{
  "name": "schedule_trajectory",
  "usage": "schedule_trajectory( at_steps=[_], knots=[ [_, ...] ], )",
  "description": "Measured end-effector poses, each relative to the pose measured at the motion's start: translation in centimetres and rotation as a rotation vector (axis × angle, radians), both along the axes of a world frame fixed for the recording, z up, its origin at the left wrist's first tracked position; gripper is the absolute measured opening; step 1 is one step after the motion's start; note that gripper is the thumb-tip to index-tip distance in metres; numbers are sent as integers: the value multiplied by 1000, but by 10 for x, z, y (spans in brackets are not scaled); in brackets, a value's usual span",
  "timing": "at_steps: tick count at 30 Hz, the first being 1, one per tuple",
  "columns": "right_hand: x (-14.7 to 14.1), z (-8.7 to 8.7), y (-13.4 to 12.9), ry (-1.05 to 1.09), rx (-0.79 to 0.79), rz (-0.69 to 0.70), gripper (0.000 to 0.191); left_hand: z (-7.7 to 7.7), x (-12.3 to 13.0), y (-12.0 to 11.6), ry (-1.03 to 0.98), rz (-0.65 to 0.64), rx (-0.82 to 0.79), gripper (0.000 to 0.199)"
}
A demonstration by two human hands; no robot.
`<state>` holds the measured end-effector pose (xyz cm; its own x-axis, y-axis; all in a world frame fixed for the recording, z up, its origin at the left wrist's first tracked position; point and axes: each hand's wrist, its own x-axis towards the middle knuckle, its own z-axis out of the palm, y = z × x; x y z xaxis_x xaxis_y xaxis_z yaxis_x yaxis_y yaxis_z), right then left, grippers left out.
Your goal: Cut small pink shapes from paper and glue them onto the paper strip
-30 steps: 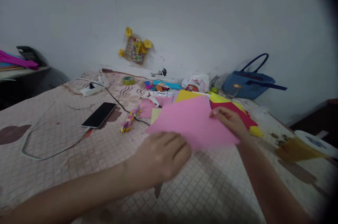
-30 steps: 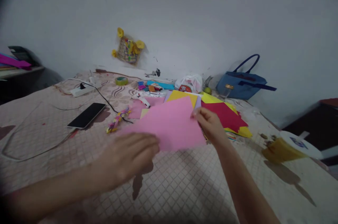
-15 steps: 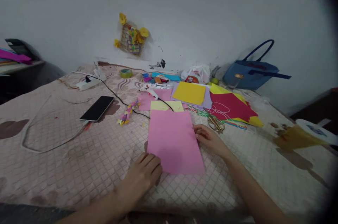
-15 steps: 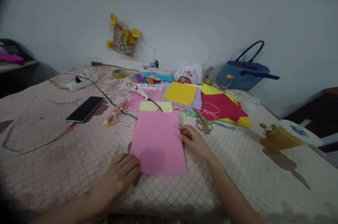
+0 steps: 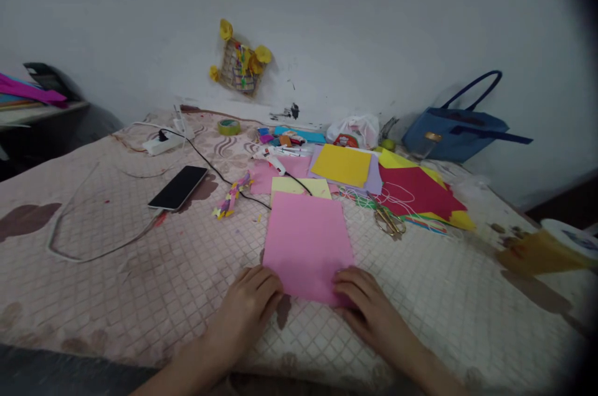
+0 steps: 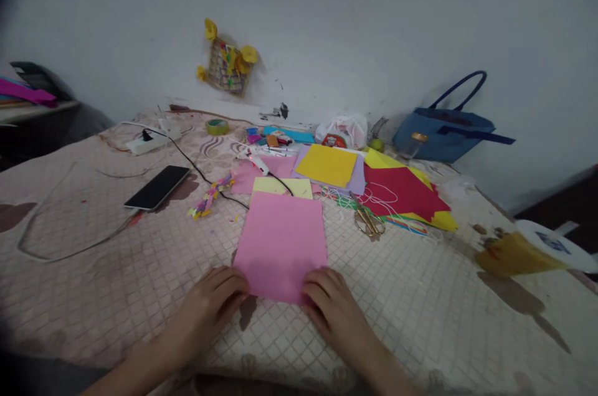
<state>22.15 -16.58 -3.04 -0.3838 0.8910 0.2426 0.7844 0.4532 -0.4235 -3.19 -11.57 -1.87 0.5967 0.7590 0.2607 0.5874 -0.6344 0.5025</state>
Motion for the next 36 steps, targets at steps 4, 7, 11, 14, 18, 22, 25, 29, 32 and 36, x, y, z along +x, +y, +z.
schedule_trajectory(
  at_steps=[4,7,11,14,18,22,25,29,32,36],
  knots=[
    [-3,3,8,-8,-9,-8,14,-1,-6,6,-132,9,-90,11],
    [-6,6,13,51,-65,-80,13,-1,-10,14,-205,76,-186,12],
    [-7,7,21,94,-151,-141,17,-2,-11,21,-211,153,-219,16],
    [-9,6,23,81,-153,-172,19,-4,-9,21,-199,193,-196,16],
    [-11,2,21,34,-86,-238,19,-5,-7,19,-196,208,-173,19],
    [-11,-2,16,1,-55,-269,19,-5,-7,19,-177,197,-173,19],
    [-10,-3,14,8,-43,-280,20,-4,-7,20,-172,198,-164,17],
    [-8,-3,12,38,-45,-272,18,-1,-9,19,-209,169,-197,11],
    [-7,-3,11,54,-47,-262,16,0,-10,14,-228,98,-206,11],
    [-6,-1,7,66,-59,-242,11,-2,-7,9,-172,58,-154,6]
  ],
)
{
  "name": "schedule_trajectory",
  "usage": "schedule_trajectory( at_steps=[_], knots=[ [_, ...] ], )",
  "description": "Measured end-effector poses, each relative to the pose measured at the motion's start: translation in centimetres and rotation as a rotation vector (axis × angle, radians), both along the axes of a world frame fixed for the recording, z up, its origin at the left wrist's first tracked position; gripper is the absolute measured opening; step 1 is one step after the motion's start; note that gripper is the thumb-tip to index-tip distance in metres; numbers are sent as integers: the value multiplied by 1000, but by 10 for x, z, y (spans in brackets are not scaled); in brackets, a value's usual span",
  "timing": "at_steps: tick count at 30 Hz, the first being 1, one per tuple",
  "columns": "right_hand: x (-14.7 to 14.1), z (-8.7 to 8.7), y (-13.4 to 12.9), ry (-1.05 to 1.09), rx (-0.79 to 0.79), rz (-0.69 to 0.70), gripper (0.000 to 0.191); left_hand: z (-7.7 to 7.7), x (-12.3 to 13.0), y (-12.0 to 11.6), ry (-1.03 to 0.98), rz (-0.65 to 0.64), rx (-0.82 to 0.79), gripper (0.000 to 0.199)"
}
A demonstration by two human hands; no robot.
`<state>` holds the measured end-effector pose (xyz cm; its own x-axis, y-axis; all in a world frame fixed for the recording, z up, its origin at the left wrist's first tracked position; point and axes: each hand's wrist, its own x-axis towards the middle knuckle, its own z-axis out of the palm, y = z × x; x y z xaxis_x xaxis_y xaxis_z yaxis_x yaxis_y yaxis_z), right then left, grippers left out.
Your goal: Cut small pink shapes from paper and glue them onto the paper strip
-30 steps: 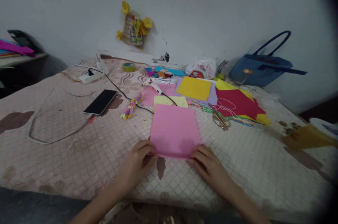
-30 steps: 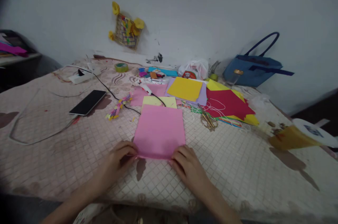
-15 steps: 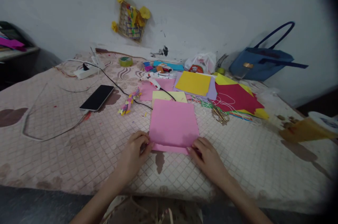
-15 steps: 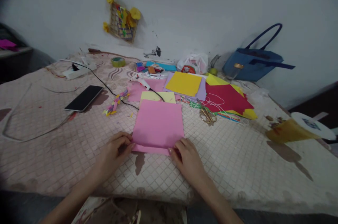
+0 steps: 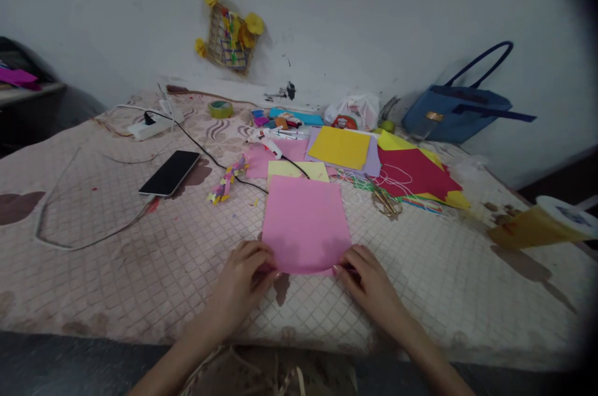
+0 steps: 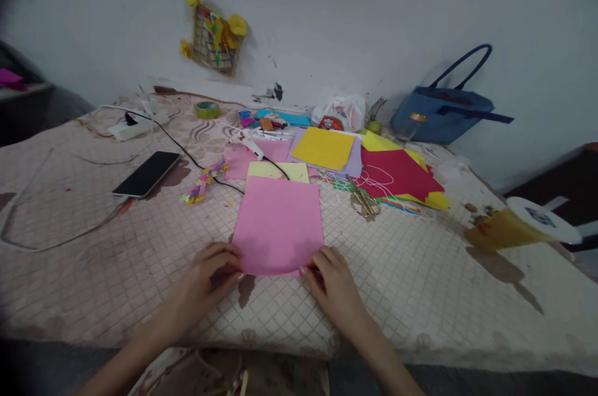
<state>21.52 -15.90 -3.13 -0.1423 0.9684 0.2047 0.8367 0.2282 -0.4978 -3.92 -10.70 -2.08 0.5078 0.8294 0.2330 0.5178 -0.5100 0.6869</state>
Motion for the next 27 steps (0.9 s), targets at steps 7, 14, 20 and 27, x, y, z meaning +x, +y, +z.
schedule_trajectory(
  at_steps=[7,14,20,27],
  knots=[
    [-10,3,-5,-130,1,86,0,-2,10,-3,74,71,75,9],
    [-17,0,-1,-155,4,97,2,-1,6,-3,60,62,28,8],
    [-16,-2,-4,-126,-8,57,9,0,4,1,15,59,4,10],
    [-13,-5,1,-134,1,-37,16,-4,-3,10,-10,117,21,11]
  ],
)
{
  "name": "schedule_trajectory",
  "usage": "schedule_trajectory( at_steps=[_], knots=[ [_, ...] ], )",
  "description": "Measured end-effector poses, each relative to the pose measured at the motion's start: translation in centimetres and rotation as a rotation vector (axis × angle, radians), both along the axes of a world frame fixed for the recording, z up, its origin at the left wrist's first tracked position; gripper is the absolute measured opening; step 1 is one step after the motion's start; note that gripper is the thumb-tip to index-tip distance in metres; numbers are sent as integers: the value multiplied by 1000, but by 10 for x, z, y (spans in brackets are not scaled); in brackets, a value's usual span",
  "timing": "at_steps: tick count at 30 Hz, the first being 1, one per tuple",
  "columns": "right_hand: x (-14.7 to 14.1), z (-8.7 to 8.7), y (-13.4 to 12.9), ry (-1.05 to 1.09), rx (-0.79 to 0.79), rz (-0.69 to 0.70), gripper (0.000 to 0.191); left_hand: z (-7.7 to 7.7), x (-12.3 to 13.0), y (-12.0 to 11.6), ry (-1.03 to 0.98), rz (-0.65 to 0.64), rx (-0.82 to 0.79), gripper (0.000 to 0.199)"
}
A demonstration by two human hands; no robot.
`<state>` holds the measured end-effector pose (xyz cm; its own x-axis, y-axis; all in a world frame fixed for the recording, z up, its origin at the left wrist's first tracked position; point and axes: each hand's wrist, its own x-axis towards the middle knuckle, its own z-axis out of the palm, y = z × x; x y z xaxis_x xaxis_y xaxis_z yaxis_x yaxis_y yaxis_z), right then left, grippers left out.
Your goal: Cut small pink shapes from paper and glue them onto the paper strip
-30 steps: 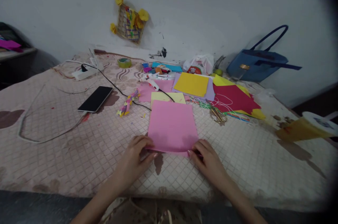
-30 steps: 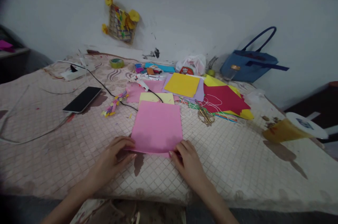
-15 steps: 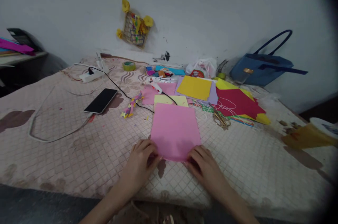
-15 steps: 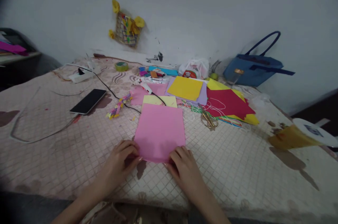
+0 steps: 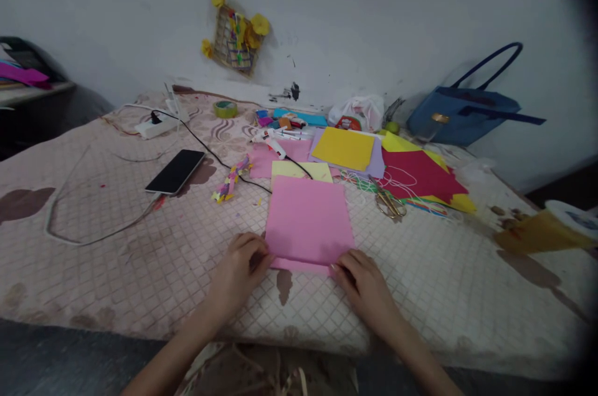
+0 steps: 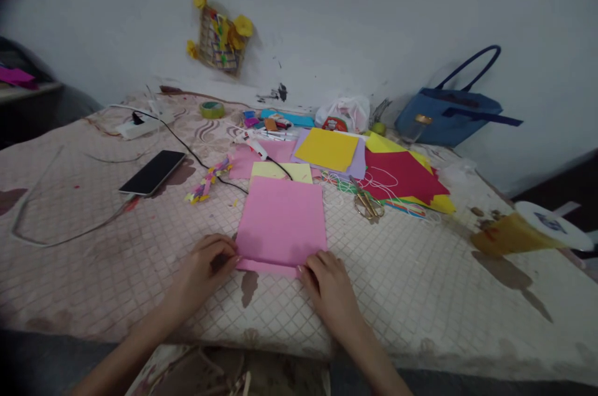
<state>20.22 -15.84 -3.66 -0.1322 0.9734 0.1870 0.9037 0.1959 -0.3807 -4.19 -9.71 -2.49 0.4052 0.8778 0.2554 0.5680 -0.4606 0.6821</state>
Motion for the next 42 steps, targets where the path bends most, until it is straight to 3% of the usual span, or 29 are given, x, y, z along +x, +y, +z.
schedule_trajectory(
  at_steps=[14,28,42],
  knots=[
    [5,0,0,-24,-10,-103,15,-3,1,0,117,39,76,14],
    [15,-7,-3,-144,62,-146,20,-10,-2,1,183,61,120,14],
    [21,-12,-4,-134,86,-170,25,-13,-4,0,192,73,124,10]
  ],
)
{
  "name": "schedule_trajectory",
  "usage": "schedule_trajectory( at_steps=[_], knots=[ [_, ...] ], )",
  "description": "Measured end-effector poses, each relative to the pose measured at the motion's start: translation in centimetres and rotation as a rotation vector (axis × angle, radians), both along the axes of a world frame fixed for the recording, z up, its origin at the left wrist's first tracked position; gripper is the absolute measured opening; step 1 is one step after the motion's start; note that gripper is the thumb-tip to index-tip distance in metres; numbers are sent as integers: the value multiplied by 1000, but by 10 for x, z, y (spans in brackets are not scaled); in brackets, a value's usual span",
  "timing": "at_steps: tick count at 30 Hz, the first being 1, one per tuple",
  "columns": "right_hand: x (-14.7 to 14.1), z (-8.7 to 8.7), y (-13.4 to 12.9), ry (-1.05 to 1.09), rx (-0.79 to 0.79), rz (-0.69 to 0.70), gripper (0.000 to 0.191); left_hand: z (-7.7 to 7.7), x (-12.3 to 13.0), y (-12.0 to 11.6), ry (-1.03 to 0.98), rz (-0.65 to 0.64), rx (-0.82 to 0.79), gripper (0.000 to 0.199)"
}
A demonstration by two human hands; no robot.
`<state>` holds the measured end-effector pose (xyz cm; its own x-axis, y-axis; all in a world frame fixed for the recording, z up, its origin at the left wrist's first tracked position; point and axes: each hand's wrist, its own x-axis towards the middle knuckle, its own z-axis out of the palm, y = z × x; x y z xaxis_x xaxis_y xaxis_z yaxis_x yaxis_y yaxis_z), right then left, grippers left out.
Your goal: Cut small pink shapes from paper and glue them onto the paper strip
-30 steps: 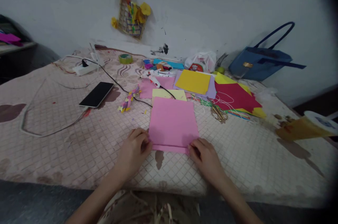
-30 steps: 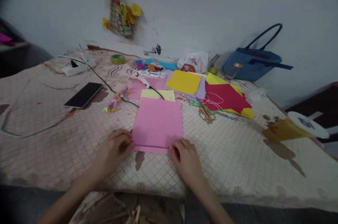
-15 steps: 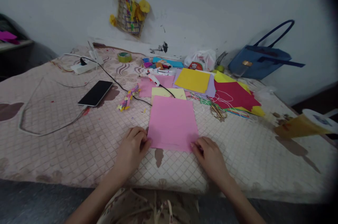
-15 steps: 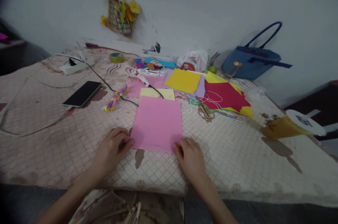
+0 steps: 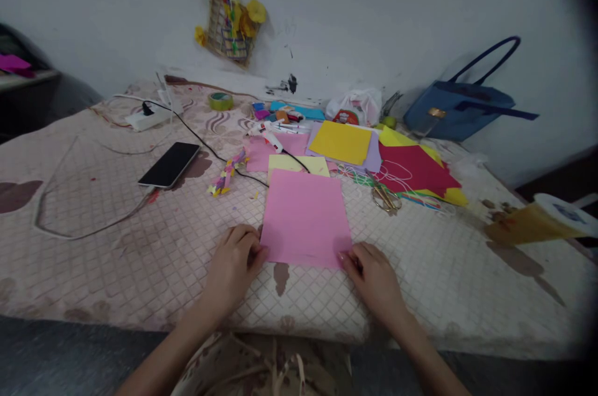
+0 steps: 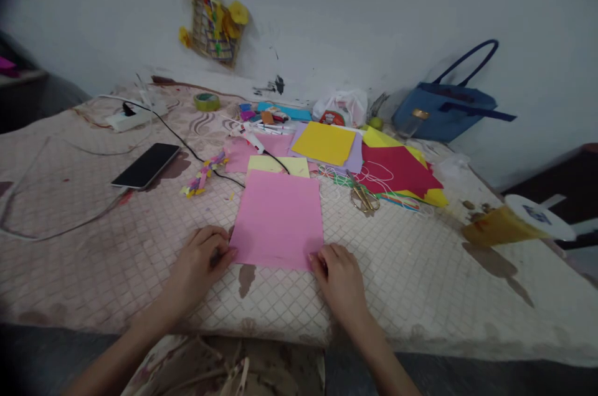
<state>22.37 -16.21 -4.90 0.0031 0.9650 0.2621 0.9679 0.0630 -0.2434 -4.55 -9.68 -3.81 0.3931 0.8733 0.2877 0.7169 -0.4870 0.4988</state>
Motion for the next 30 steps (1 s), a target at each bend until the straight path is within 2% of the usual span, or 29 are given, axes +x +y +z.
schedule_trajectory(
  at_steps=[2,4,7,10,13,16,19,24,27,29,30],
  knots=[
    [0,1,0,-1,-4,-6,25,1,1,-1,21,19,6,4],
    [0,3,0,2,-14,-3,24,3,5,-4,49,25,28,9],
    [-3,7,2,10,-23,28,19,9,14,-10,91,-46,109,23],
    [-8,11,4,2,-12,85,16,14,24,-16,105,-124,195,25],
    [-14,13,6,6,-20,145,15,18,30,-19,64,-122,184,21],
    [-18,13,7,11,-11,181,16,20,23,-14,-1,-91,151,19],
    [-17,9,7,17,29,199,17,23,5,10,-30,-25,177,19],
    [-15,-1,7,61,45,196,14,32,-40,84,8,185,267,16],
    [-15,-3,7,93,43,192,14,37,-59,123,61,294,150,21],
    [-15,-4,7,101,44,193,14,38,-66,139,106,308,-16,28],
    [-15,-4,7,104,44,195,14,38,-68,143,112,305,-44,30]
  ],
)
